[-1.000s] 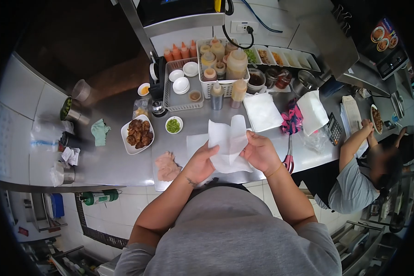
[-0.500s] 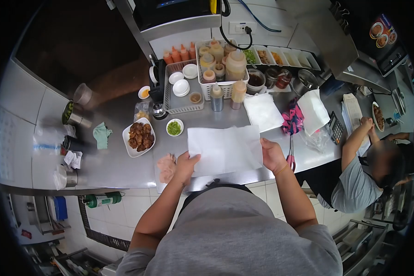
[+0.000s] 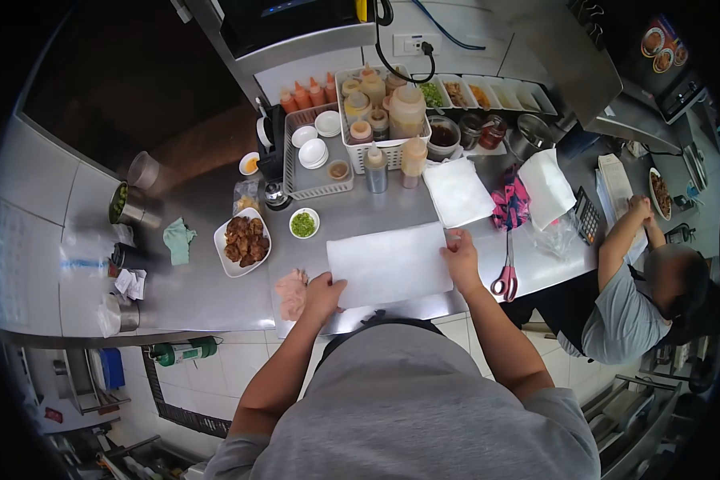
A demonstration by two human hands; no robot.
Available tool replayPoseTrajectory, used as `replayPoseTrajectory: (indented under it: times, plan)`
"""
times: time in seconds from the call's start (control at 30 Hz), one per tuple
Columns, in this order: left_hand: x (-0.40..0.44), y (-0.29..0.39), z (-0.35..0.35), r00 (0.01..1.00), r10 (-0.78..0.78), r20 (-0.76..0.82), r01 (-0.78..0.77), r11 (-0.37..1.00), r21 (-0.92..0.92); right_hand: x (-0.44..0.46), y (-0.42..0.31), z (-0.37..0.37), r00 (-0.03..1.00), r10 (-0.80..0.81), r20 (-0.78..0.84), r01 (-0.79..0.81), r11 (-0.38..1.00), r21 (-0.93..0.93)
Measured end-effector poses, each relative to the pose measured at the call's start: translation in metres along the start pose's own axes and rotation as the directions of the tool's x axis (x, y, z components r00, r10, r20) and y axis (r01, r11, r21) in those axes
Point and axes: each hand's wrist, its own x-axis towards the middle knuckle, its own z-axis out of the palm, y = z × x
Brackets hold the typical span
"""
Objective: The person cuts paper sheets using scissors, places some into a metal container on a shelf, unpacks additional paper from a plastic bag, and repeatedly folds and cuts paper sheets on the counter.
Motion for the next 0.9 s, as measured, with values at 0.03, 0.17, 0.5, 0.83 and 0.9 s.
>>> replayPoseTrajectory:
  times: [0.03, 0.17, 0.5, 0.83, 0.9]
  plan:
    - [-0.001, 0.000, -0.001, 1.000, 0.014, -0.012, -0.014, 0.999, 0.047, 0.003, 0.001, 0.002, 1.000, -0.005, -0.005, 0.005, 1.000, -0.024]
    - [0.007, -0.012, -0.004, 0.998, 0.063, -0.005, -0.062, 0.994, 0.092, 0.005, 0.005, 0.007, 0.999, -0.047, -0.017, 0.045, 0.994, -0.097]
    - [0.031, -0.035, -0.001, 0.989, 0.136, -0.057, -0.110, 0.940, 0.324, -0.001, -0.007, 0.014, 0.994, -0.092, -0.054, 0.079, 0.978, -0.194]
    - [-0.025, 0.062, 0.019, 0.806, 0.586, 0.090, -0.470, 0.539, 0.699, 0.109, -0.059, -0.171, 0.693, -0.589, -0.416, 0.175, 0.696, -0.696]
    - [-0.010, 0.062, 0.040, 0.692, 0.648, 0.318, -0.607, 0.285, 0.742, 0.133, -0.049, -0.202, 0.819, -0.453, -0.353, 0.100, 0.718, -0.689]
